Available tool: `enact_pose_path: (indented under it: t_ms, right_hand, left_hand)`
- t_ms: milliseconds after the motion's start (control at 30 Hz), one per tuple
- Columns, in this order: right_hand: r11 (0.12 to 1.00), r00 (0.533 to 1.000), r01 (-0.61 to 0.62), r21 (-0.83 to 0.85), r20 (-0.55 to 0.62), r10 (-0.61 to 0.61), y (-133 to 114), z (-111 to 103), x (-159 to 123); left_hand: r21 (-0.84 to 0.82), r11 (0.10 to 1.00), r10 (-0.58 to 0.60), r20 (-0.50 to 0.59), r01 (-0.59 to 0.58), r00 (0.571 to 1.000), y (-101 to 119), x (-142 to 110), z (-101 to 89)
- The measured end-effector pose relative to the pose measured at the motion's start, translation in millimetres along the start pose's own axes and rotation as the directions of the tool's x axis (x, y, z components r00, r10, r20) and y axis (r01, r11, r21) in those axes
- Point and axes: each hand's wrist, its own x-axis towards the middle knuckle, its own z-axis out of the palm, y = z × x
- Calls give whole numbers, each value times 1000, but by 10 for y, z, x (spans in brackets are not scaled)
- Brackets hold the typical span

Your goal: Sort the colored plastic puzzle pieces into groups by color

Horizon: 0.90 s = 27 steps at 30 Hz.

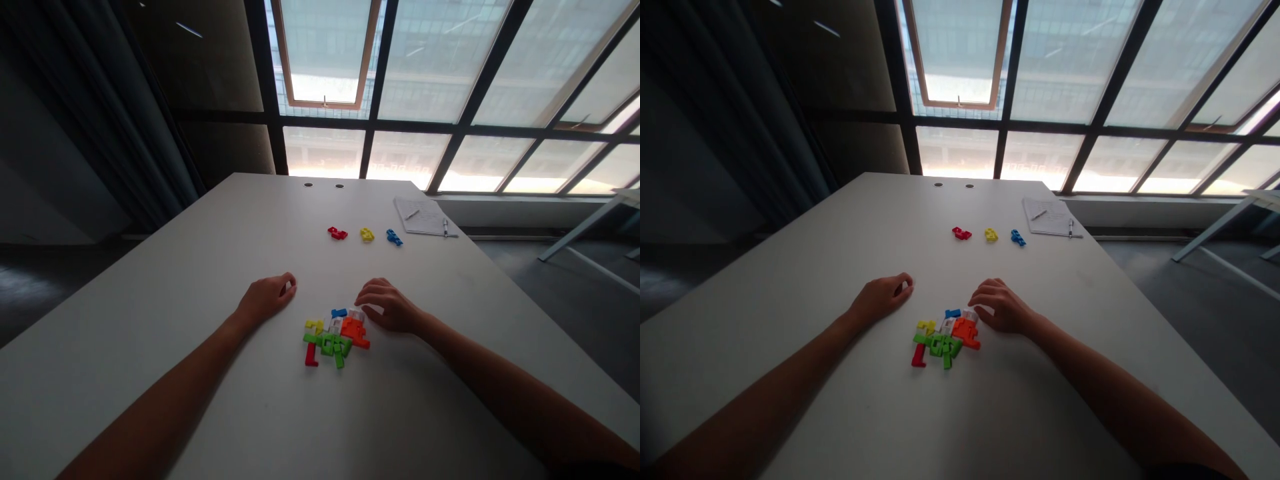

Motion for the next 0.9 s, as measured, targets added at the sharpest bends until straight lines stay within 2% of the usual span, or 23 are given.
enact_pose_path:
  t_ms: [67, 133, 333, 533, 733, 900]
  right_hand:
    - [998, 995, 62, 20, 78, -63, -59, -34, 2]
    - [998, 992, 59, 5, 112, -59, -64, -45, -13]
    - [983, 987, -120, -142, 85, 133, 174, -93, -92]
    - [866, 923, -371, -335, -29, 384, 572, -241, -241]
    - [758, 845, -535, -373, -230, 483, 1030, -310, -430]
    - [660, 769, -639, -394, -329, 548, 1199, -332, -474]
  left_hand:
    - [2, 1000, -1, 2, 1, 1000, 3, -1, -5]
    - [0, 1000, -4, 6, 4, 1000, 4, -3, -8]
    - [5, 1000, 3, -6, -3, 1000, -22, -4, 14]
    - [15, 1000, 6, -16, -6, 1000, -40, 2, 40]
    - [8, 1000, 0, -8, 0, 1000, -35, 1, 38]
    - [9, 1000, 2, -5, -1, 1000, -35, 1, 29]
